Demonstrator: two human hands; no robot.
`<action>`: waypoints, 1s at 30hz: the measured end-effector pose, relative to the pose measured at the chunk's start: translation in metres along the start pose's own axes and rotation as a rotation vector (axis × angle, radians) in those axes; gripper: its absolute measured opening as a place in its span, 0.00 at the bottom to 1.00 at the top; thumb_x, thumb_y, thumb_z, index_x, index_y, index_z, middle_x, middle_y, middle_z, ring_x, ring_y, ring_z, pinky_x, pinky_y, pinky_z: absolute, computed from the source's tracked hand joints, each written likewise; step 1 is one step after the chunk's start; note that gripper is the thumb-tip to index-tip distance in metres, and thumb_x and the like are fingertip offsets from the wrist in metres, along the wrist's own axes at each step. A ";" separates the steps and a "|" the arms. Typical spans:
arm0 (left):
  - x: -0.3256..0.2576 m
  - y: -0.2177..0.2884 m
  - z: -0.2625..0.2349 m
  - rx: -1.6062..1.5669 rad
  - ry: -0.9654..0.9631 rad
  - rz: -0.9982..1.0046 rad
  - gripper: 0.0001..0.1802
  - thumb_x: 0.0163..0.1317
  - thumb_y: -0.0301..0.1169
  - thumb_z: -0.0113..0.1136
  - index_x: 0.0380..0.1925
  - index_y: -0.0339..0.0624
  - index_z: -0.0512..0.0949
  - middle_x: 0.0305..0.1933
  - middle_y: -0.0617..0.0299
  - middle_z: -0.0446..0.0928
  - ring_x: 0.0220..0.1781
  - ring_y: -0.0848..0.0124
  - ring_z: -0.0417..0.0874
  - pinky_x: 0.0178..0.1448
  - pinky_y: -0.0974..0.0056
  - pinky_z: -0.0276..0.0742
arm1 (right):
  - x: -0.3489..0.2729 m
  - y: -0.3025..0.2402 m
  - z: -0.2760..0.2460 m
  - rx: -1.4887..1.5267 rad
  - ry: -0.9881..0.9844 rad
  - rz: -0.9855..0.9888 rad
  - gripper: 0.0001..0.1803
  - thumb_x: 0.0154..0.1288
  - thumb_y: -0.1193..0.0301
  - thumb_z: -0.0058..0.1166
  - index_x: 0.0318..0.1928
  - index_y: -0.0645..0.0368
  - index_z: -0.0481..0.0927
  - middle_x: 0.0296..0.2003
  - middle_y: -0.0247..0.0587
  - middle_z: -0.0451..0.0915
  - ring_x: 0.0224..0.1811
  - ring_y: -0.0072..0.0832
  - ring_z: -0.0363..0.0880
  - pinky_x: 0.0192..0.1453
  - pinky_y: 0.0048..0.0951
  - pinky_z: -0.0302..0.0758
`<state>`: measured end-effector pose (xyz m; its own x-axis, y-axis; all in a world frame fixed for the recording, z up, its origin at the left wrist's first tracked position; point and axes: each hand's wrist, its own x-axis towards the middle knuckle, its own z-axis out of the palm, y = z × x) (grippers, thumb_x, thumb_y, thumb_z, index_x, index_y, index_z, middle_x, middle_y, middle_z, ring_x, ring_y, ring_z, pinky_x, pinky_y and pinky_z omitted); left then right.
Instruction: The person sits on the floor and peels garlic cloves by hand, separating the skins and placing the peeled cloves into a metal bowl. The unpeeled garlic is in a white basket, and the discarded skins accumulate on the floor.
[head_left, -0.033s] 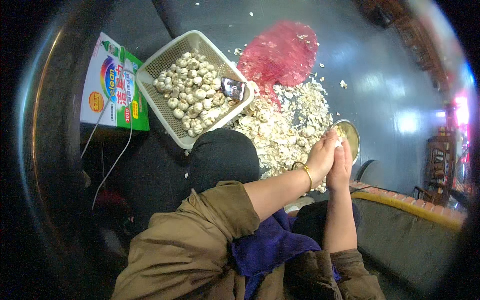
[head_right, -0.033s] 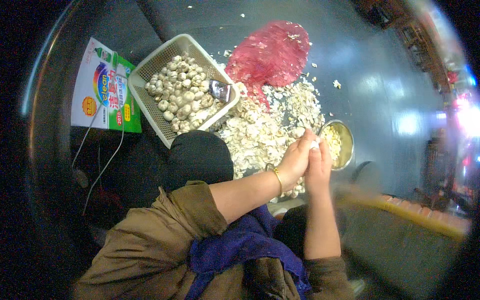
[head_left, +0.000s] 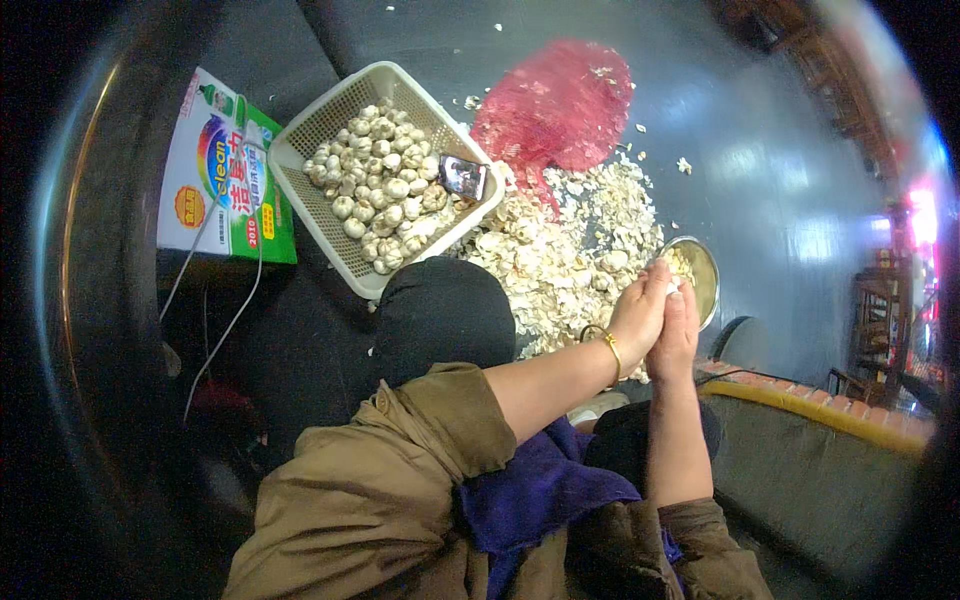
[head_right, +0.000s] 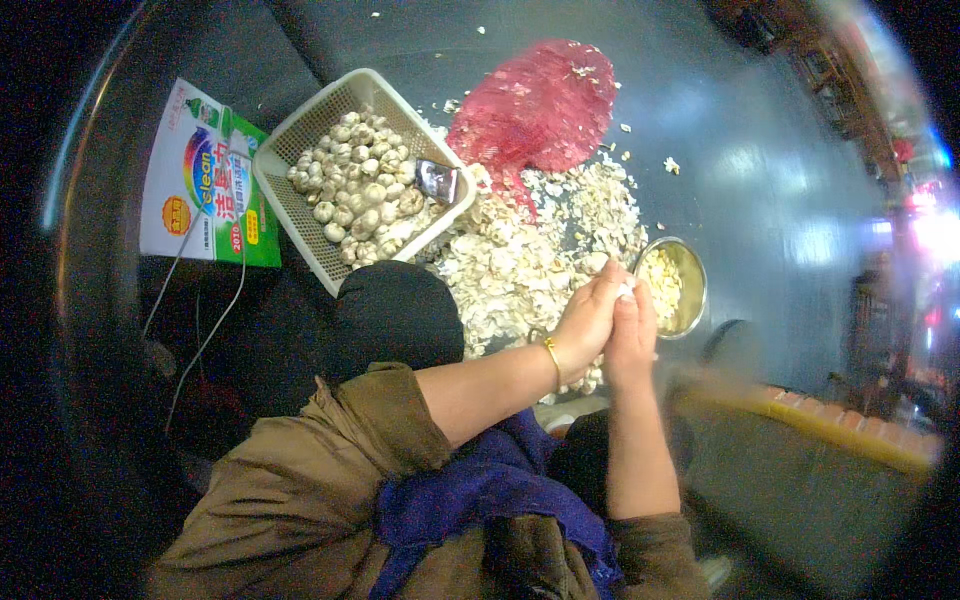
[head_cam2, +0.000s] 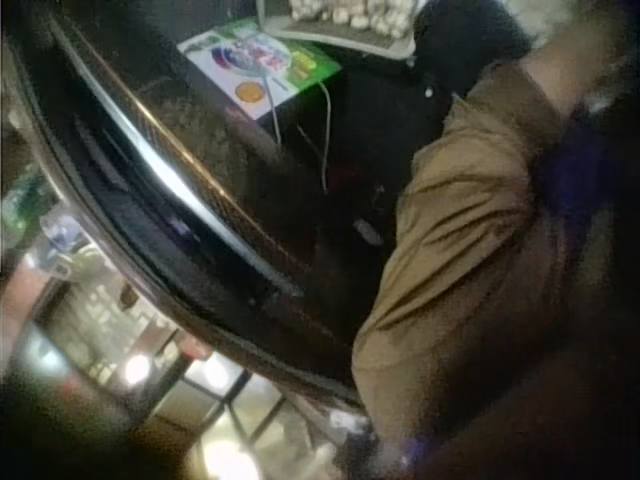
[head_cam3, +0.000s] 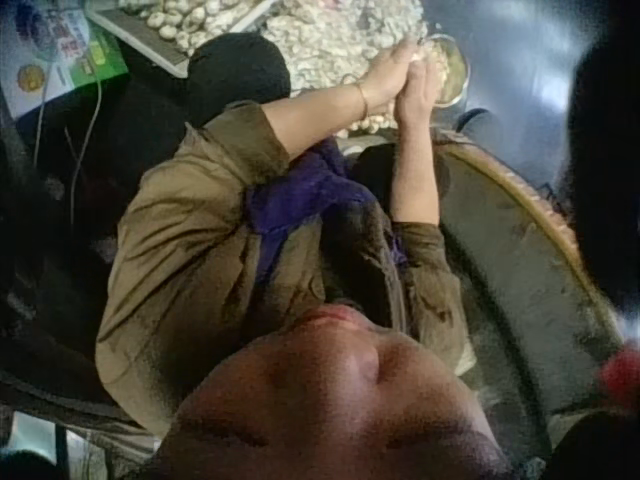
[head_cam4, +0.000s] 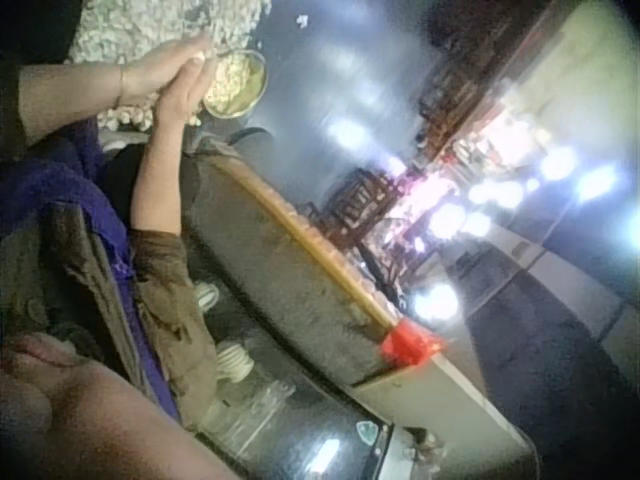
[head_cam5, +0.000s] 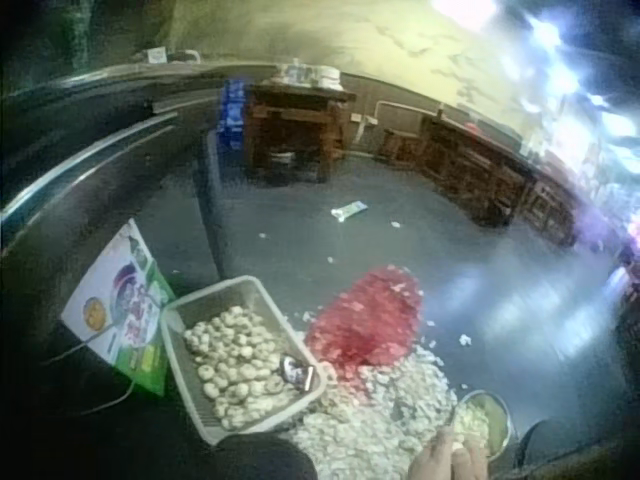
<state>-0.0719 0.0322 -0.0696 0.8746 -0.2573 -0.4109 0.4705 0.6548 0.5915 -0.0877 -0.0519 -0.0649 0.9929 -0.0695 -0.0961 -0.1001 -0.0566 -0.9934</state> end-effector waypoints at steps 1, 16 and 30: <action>-0.001 -0.005 -0.002 0.056 0.024 -0.011 0.29 0.75 0.54 0.40 0.48 0.37 0.76 0.45 0.59 0.79 0.47 0.73 0.78 0.54 0.67 0.74 | -0.005 0.008 0.000 0.064 0.031 0.017 0.18 0.76 0.65 0.40 0.55 0.64 0.74 0.48 0.41 0.78 0.49 0.25 0.75 0.55 0.27 0.72; 0.016 -0.050 -0.008 0.607 0.000 0.181 0.35 0.68 0.60 0.49 0.46 0.32 0.75 0.39 0.37 0.81 0.43 0.45 0.84 0.48 0.51 0.78 | 0.003 0.027 -0.027 0.622 0.216 0.413 0.21 0.77 0.62 0.41 0.54 0.69 0.75 0.50 0.50 0.79 0.52 0.38 0.79 0.59 0.37 0.76; -0.007 0.012 -0.004 -0.132 0.017 -0.301 0.25 0.74 0.53 0.36 0.34 0.49 0.76 0.14 0.71 0.63 0.12 0.80 0.53 0.16 0.72 0.49 | -0.002 0.012 -0.038 0.432 0.384 0.273 0.11 0.74 0.68 0.50 0.48 0.61 0.79 0.49 0.42 0.81 0.50 0.27 0.78 0.53 0.28 0.76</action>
<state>-0.0725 0.0449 -0.0627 0.6957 -0.4425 -0.5659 0.6878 0.6376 0.3470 -0.0929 -0.0905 -0.0742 0.8336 -0.3811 -0.3999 -0.2322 0.4151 -0.8797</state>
